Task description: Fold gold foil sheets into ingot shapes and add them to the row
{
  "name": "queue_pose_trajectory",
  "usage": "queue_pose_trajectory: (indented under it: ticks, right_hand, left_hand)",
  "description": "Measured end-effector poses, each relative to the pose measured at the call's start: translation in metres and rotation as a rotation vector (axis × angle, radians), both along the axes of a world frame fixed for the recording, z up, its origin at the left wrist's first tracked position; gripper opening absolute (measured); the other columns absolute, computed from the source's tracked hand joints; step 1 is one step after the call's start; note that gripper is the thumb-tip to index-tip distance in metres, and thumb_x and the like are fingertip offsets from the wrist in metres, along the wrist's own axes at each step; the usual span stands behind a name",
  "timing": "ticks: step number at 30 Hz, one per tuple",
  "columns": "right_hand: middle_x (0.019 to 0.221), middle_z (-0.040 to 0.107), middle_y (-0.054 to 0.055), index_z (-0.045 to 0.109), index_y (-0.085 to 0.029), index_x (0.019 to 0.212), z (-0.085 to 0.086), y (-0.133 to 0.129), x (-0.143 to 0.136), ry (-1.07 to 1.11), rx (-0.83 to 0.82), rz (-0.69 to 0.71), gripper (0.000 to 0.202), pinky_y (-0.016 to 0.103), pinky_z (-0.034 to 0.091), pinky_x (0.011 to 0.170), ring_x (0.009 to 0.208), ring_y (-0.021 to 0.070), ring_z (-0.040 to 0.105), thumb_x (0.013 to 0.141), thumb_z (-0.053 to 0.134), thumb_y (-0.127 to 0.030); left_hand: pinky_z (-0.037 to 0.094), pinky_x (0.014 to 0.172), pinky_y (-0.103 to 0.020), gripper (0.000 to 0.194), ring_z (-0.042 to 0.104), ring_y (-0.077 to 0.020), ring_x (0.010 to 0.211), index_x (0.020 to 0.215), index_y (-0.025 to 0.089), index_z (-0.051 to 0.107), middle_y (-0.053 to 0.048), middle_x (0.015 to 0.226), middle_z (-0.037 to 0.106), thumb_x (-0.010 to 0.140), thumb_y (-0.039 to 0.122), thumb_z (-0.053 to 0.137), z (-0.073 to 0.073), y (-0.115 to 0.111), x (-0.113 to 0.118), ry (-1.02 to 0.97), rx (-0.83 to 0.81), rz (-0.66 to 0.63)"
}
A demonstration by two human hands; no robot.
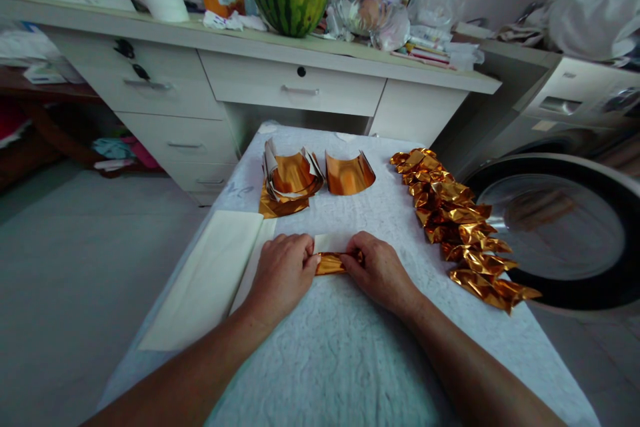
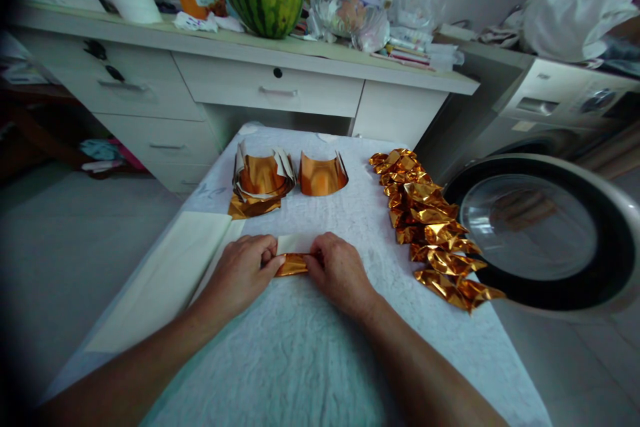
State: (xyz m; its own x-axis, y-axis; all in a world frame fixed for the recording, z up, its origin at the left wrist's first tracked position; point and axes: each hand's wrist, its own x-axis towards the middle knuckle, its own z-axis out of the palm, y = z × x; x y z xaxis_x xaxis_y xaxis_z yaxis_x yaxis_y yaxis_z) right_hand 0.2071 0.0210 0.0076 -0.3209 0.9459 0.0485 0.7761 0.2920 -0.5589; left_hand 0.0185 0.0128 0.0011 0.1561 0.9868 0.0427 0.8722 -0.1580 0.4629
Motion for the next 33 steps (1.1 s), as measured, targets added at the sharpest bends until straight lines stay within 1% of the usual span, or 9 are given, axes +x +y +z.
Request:
queue_pose_trajectory:
  ticks: [4,7,9,11,14,17,23,27,33]
  right_hand:
    - [0.077,0.061,0.0,0.056,-0.018,0.081,-0.002,0.001,0.001,0.043,-0.011,-0.009,0.005,0.024,0.036,0.062,0.068,0.0132,0.054,0.082,0.059,-0.015]
    - [0.08,0.062,0.0,0.054,-0.019,0.096,-0.004,0.0,0.002,0.064,-0.032,-0.028,0.016,0.024,0.037,0.061,0.066,0.0133,0.055,0.082,0.058,-0.015]
    - [0.083,0.062,0.001,0.052,-0.019,0.106,-0.005,-0.001,0.002,0.06,-0.047,-0.046,0.024,0.024,0.037,0.061,0.065,0.0135,0.055,0.082,0.058,-0.016]
    - [0.084,0.063,0.001,0.051,-0.019,0.109,-0.005,-0.002,0.003,0.049,-0.053,-0.063,0.027,0.024,0.038,0.061,0.066,0.0143,0.056,0.083,0.058,-0.018]
    - [0.083,0.065,0.002,0.051,-0.019,0.109,-0.004,-0.003,0.003,0.037,-0.054,-0.087,0.026,0.025,0.038,0.063,0.068,0.0155,0.058,0.084,0.058,-0.018]
    - [0.084,0.066,0.002,0.051,-0.019,0.109,-0.002,-0.002,0.003,0.043,-0.066,-0.108,0.025,0.026,0.038,0.064,0.07,0.016,0.059,0.085,0.057,-0.017]
    - [0.081,0.066,0.001,0.052,-0.019,0.108,-0.001,-0.001,0.003,0.059,-0.088,-0.126,0.023,0.025,0.037,0.062,0.065,0.0147,0.057,0.086,0.054,-0.016]
    - [0.083,0.066,0.001,0.052,-0.019,0.107,-0.001,-0.002,0.002,0.031,-0.079,-0.141,0.021,0.025,0.036,0.062,0.066,0.0148,0.057,0.086,0.054,-0.017]
    - [0.085,0.067,0.003,0.053,-0.018,0.108,-0.004,-0.001,0.001,-0.076,-0.033,-0.17,0.023,0.027,0.036,0.067,0.073,0.0181,0.061,0.086,0.056,-0.019]
  left_hand:
    - [0.035,0.069,-0.031,0.017,0.056,-0.0202,0.074,0.072,0.021,0.05,0.001,0.07,0.06,0.083,0.019,0.062,-0.001,0.0,0.0,0.008,-0.002,0.001]
    - [0.037,0.072,-0.032,0.015,0.057,-0.021,0.078,0.086,0.021,0.051,0.001,0.075,0.059,0.081,0.017,0.064,-0.005,-0.002,0.0,-0.028,0.03,0.037]
    - [0.039,0.077,-0.033,0.03,0.057,-0.0225,0.086,0.101,0.02,0.049,0.0,0.084,0.059,0.079,0.015,0.067,-0.009,-0.004,0.0,-0.065,0.085,0.084]
    - [0.04,0.082,-0.036,0.039,0.056,-0.0245,0.095,0.109,0.019,0.046,-0.003,0.095,0.058,0.077,0.014,0.068,-0.01,-0.005,0.001,-0.072,0.14,0.1]
    - [0.038,0.083,-0.039,0.028,0.052,-0.0262,0.101,0.103,0.022,0.054,-0.005,0.103,0.058,0.079,0.013,0.065,-0.007,-0.006,0.002,-0.025,0.151,0.032]
    - [0.036,0.08,-0.039,0.013,0.051,-0.0254,0.097,0.092,0.025,0.063,-0.003,0.098,0.06,0.085,0.015,0.061,-0.003,-0.006,0.003,0.017,0.113,-0.07]
    - [0.04,0.08,-0.038,0.02,0.053,-0.0227,0.09,0.088,0.022,0.067,-0.003,0.089,0.064,0.092,0.012,0.05,-0.006,-0.003,0.001,0.03,0.064,-0.236]
    - [0.043,0.084,-0.037,0.021,0.054,-0.0218,0.09,0.09,0.019,0.066,-0.004,0.09,0.063,0.092,0.009,0.047,-0.006,-0.002,0.001,0.011,0.059,-0.277]
    - [0.044,0.084,-0.038,0.014,0.054,-0.0225,0.091,0.091,0.019,0.065,-0.004,0.09,0.062,0.095,0.02,0.05,-0.001,-0.004,0.001,0.001,0.057,-0.273]
